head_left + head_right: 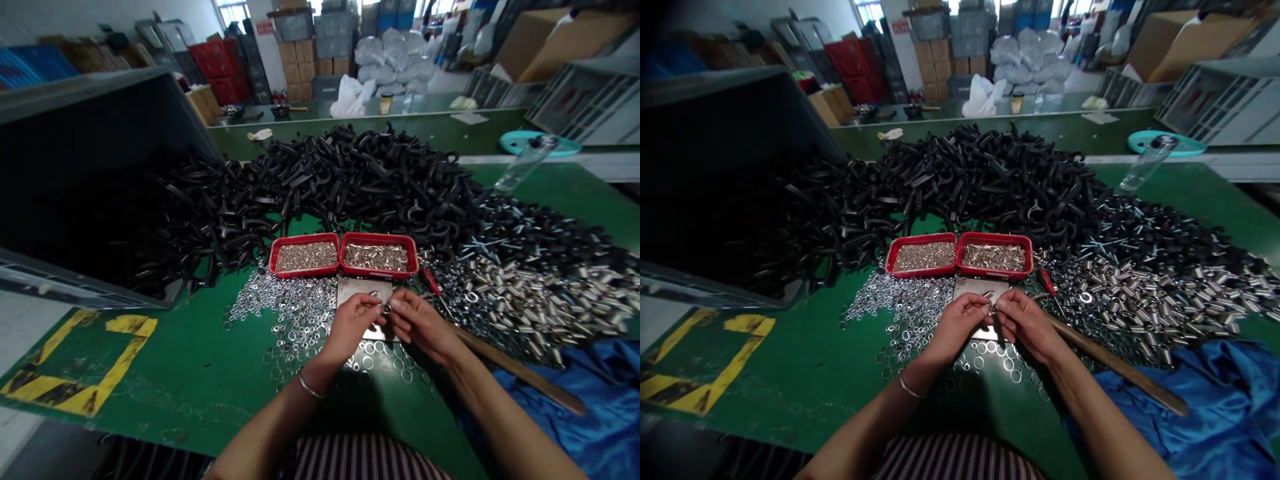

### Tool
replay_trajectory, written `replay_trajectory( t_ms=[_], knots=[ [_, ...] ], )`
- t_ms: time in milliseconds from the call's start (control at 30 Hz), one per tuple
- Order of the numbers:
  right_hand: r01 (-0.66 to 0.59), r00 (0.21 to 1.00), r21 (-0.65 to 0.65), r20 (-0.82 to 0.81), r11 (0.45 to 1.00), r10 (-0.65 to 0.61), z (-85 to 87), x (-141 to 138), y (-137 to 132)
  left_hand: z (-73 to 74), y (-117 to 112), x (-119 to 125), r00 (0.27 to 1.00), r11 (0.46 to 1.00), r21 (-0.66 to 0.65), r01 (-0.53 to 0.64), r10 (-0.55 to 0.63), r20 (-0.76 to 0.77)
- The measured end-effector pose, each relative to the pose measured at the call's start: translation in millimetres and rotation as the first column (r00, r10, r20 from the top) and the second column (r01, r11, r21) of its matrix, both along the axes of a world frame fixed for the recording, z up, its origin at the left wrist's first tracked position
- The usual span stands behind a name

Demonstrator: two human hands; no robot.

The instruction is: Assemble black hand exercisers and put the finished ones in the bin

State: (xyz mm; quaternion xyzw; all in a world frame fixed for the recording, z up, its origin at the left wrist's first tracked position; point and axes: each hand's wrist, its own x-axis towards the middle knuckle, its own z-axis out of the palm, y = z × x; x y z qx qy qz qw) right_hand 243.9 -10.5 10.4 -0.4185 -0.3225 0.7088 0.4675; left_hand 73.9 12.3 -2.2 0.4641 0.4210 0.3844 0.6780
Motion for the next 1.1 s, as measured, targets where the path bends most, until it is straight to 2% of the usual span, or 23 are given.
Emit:
replay_trajectory(
  t_ms=[167, 300, 400, 467, 533, 600, 633, 700, 767, 800, 833, 867, 900, 933, 967, 1000, 1033, 1100],
  knots=[
    [-0.044, 0.992, -0.079, -0.124, 0.996, 0.034, -8.1, 3, -4, -2.3, -6, -5, 0.998, 0.997, -0.037, 0.064, -0.063, 0.031],
    [-0.122, 0.950, -0.276, -0.310, 0.953, 0.032, -21.1, 9, -6, -2.1, -9, -11, 0.993, 0.995, -0.011, 0.096, -0.095, 0.070],
    [-0.210, 0.931, -0.394, -0.361, 0.895, 0.059, -29.6, 14, -6, 0.3, -8, -20, 0.987, 0.976, 0.145, 0.162, -0.160, -0.028],
    [-0.214, 0.945, -0.404, -0.317, 0.889, 0.084, -29.8, 14, -6, 1.2, -9, -25, 0.973, 0.936, 0.287, 0.203, -0.159, -0.170],
    [-0.159, 0.980, -0.338, -0.170, 0.928, 0.105, -24.9, 9, -6, -0.1, -12, -28, 0.954, 0.891, 0.402, 0.210, -0.097, -0.283],
    [-0.088, 0.991, -0.173, 0.089, 0.981, 0.104, -17.1, 0, -3, -3.5, -17, -29, 0.937, 0.842, 0.509, 0.179, 0.011, -0.349],
    [-0.071, 0.963, -0.057, 0.255, 0.996, 0.083, -13.0, -4, -1, -5.5, -18, -32, 0.926, 0.809, 0.562, 0.172, 0.063, -0.373],
    [-0.105, 0.824, 0.205, 0.565, 0.973, -0.030, -5.7, -11, 3, -8.2, -16, -45, 0.894, 0.738, 0.639, 0.216, 0.113, -0.433],
    [-0.209, 0.654, 0.407, 0.734, 0.889, -0.182, 0.0, -12, 5, -7.3, -3, -78, 0.843, 0.694, 0.670, 0.263, 0.172, -0.510],
    [-0.263, 0.594, 0.464, 0.769, 0.846, -0.237, 2.4, -11, 5, -5.2, 6, -102, 0.798, 0.689, 0.675, 0.265, 0.236, -0.555],
    [-0.303, 0.556, 0.495, 0.786, 0.814, -0.270, 4.5, -9, 3, -2.4, 18, -130, 0.728, 0.698, 0.685, 0.209, 0.357, -0.586],
    [-0.330, 0.534, 0.501, 0.798, 0.800, -0.279, 6.2, -8, -1, 0.5, 31, -162, 0.612, 0.705, 0.700, 0.109, 0.508, -0.607],
    [-0.342, 0.520, 0.489, 0.810, 0.803, -0.271, 7.6, -6, -6, 2.8, 45, -194, 0.445, 0.715, 0.698, 0.034, 0.615, -0.651],
    [-0.341, 0.514, 0.464, 0.820, 0.817, -0.251, 8.5, -6, -13, 3.5, 60, -226, 0.250, 0.739, 0.673, -0.003, 0.652, -0.715],
    [-0.329, 0.519, 0.432, 0.826, 0.840, -0.222, 8.5, -8, -19, 2.4, 75, -255, 0.060, 0.771, 0.636, -0.038, 0.637, -0.769],
    [-0.297, 0.535, 0.402, 0.821, 0.866, -0.197, 7.6, -10, -26, -0.8, 90, -280, -0.098, 0.800, 0.596, -0.072, 0.589, -0.802],
    [-0.244, 0.561, 0.374, 0.807, 0.895, -0.184, 5.6, -14, -32, -5.5, 103, -300, -0.199, 0.823, 0.566, -0.051, 0.547, -0.813],
    [-0.089, 0.627, 0.331, 0.752, 0.939, -0.206, -0.9, -21, -40, -16.5, 122, -326, -0.301, 0.866, 0.500, 0.008, 0.479, -0.825]
  ],
)
